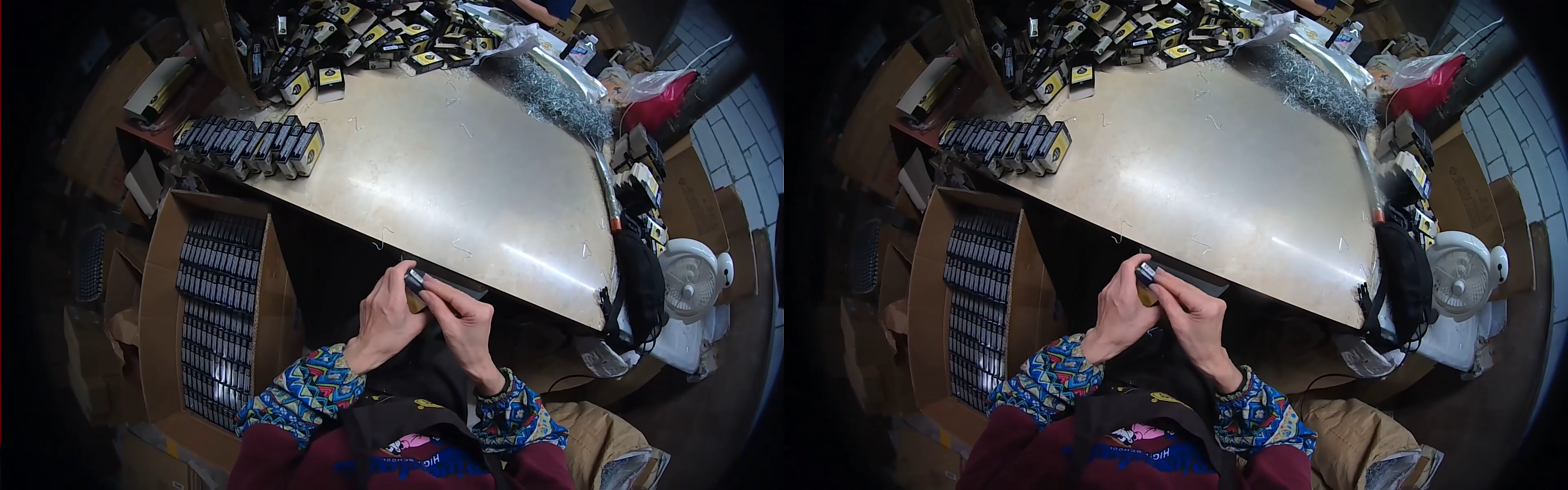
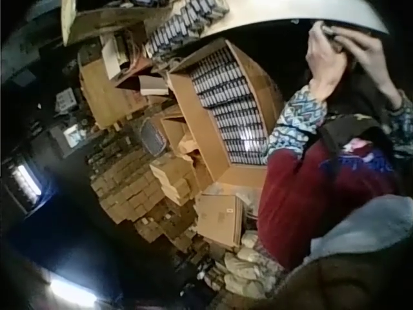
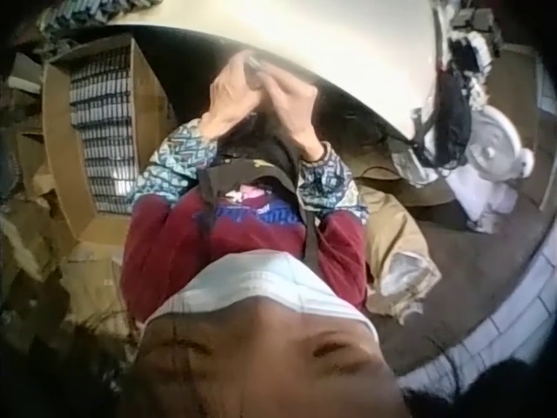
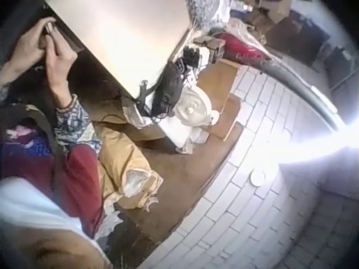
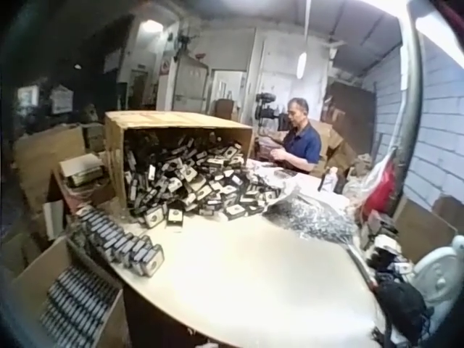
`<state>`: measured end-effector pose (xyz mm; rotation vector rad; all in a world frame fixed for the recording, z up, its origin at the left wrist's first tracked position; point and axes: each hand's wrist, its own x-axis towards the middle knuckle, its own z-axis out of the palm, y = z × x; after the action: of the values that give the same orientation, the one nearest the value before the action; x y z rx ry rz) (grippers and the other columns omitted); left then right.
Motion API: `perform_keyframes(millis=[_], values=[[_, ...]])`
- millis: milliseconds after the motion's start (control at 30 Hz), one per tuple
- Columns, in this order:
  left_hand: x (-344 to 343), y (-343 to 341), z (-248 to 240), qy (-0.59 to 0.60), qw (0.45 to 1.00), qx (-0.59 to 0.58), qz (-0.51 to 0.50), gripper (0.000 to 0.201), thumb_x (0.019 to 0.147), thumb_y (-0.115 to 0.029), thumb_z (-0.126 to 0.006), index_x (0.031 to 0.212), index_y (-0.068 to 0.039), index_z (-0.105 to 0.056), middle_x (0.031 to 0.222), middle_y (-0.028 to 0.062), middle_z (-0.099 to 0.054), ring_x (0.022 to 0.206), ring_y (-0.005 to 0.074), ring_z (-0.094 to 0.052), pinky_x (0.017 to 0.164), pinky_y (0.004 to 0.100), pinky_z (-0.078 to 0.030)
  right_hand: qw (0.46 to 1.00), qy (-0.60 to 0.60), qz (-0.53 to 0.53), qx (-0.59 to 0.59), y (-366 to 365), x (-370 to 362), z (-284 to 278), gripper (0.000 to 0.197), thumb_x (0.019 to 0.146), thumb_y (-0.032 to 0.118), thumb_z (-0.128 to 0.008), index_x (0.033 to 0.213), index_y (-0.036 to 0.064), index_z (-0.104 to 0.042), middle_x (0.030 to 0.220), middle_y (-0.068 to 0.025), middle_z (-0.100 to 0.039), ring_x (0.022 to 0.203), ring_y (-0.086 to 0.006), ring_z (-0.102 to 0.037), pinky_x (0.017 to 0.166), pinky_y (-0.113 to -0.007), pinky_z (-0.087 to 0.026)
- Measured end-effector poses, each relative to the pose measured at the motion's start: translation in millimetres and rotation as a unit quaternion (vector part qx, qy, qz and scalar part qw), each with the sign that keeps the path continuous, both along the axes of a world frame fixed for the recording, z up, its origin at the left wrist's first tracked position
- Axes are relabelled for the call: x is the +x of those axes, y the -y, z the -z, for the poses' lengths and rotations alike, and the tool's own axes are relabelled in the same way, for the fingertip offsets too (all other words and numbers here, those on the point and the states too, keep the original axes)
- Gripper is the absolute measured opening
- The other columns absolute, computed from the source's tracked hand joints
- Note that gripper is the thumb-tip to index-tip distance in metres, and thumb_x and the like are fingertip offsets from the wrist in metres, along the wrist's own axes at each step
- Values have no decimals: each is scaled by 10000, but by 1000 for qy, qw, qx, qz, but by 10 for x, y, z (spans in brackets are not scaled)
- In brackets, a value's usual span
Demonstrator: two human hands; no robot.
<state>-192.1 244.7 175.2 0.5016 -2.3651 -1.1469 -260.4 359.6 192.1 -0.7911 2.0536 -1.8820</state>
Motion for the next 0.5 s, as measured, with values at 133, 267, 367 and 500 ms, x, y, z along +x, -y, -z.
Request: perform_keyframes(millis=[133, 267, 367, 500], values=[[25, -21, 44, -5, 999, -30, 11, 632, 709, -114, -759, 1224, -8, -408, 1023, 204, -594, 888, 416, -623, 749, 439, -515, 997, 33, 45, 61, 6, 18, -39, 210, 863, 12, -703, 1069, -32, -711, 941, -81, -738, 807, -58, -643, 723, -184, -517], [13, -19, 54, -25, 999, -24, 14, 605, 724, -114, -754, 1206, 0, -406, 992, 214, -587, 872, 426, -612, 728, 453, -504, 997, 41, 48, 42, 23, 4, -43, 196, 851, 20, -709, 1040, -29, -715, 918, -98, -740, 773, -75, -658, 692, -205, -525], [-19, -1, 32, 7, 1000, 0, 14, 537, 743, -113, -749, 1152, 4, -421, 985, 204, -559, 904, 414, -595, 724, 453, -507, 995, -59, 64, 50, 71, 21, -10, 168, 842, 24, -705, 1001, -30, -713, 914, -138, -736, 746, -130, -691, 686, -243, -544], [-50, 39, 87, 24, 999, 33, 5, 464, 772, -119, -728, 1110, -10, -430, 961, 212, -573, 865, 429, -605, 699, 472, -504, 971, -222, 55, 72, 134, 69, 9, 204, 807, -40, -677, 1010, -44, -678, 1002, -182, -702, 847, -277, -707, 745, -312, -560]])
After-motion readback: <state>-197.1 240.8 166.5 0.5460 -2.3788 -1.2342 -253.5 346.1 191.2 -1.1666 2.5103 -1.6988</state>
